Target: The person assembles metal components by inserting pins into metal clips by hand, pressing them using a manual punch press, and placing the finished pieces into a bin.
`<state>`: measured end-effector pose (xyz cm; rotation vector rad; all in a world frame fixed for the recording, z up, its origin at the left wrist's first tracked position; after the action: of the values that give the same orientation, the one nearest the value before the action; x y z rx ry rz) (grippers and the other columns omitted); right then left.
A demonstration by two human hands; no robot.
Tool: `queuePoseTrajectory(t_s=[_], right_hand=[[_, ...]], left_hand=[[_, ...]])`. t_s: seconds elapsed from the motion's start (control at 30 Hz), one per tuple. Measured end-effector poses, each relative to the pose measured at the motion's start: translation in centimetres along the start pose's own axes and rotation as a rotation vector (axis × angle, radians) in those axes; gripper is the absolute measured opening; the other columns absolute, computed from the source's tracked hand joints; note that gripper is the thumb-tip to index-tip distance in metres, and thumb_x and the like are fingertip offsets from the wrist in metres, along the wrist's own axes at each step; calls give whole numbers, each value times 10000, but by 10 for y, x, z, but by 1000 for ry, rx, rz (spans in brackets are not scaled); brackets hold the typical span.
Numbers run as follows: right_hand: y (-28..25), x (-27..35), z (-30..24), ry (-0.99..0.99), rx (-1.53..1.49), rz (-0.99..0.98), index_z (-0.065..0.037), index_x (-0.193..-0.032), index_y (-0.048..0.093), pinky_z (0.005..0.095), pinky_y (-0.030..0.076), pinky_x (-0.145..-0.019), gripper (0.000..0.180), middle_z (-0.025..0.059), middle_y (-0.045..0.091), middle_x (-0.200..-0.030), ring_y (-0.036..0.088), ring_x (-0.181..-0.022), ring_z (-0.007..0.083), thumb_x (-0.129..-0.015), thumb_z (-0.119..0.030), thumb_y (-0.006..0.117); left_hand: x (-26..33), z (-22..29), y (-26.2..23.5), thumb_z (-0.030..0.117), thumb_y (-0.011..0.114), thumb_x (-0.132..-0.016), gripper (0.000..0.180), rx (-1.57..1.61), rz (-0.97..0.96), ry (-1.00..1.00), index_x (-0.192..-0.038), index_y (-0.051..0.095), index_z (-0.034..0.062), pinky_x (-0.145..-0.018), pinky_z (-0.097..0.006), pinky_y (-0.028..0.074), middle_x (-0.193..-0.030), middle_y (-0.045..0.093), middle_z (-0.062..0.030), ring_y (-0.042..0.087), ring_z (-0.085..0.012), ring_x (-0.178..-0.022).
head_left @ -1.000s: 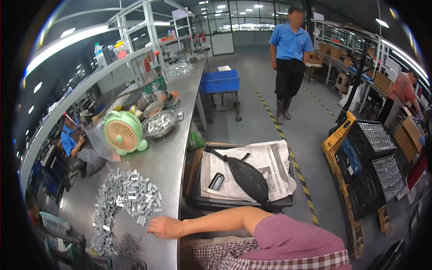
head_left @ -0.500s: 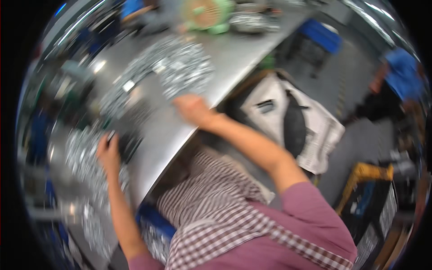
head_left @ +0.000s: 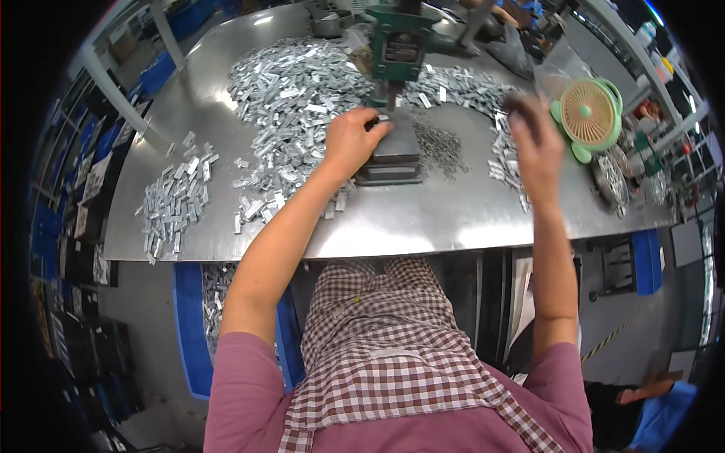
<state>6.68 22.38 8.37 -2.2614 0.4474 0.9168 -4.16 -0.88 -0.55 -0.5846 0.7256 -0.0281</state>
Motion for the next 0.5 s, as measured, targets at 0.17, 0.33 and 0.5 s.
queuePoseTrajectory(t_s=[0.17, 0.33, 0.5], right_hand=[[-5, -126, -67, -204, -512, 208, 16, -1223, 445, 321, 441, -890, 399, 145, 538, -1157, 545, -1045, 256, -879, -170, 526], [0, -109, -97, -265, -696, 228, -15, -1077, 501, 277, 399, -686, 435, 80, 556, -847, 513, -747, 134, -869, -396, 482], [1, -67, -82, -461, -901, -214, -29, -953, 499, 326, 313, -744, 451, 46, 489, -693, 446, -694, 150, -869, -463, 413]], left_hand=[[-7, -9, 7, 259, 684, -699, 283, 34, -37, -50, -798, 655, -4, -593, -345, 457, -752, 627, -159, 600, -308, -657], [-17, 3, 8, 240, 688, -697, 276, 29, -68, -68, -802, 655, -13, -596, -338, 462, -759, 634, -153, 608, -295, -655], [-3, -1, 7, 215, 693, -691, 267, 109, -135, -135, -824, 655, -13, -615, -326, 468, -799, 641, -162, 621, -287, -700]])
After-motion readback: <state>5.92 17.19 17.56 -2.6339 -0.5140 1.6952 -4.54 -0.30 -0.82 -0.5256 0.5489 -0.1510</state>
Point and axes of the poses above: each hand's wrist, its own x-axis away from the middle knuckle, its own y-axis out of the palm, z = x × y, the point moved 2 cm from there along -x, towards the middle knuckle
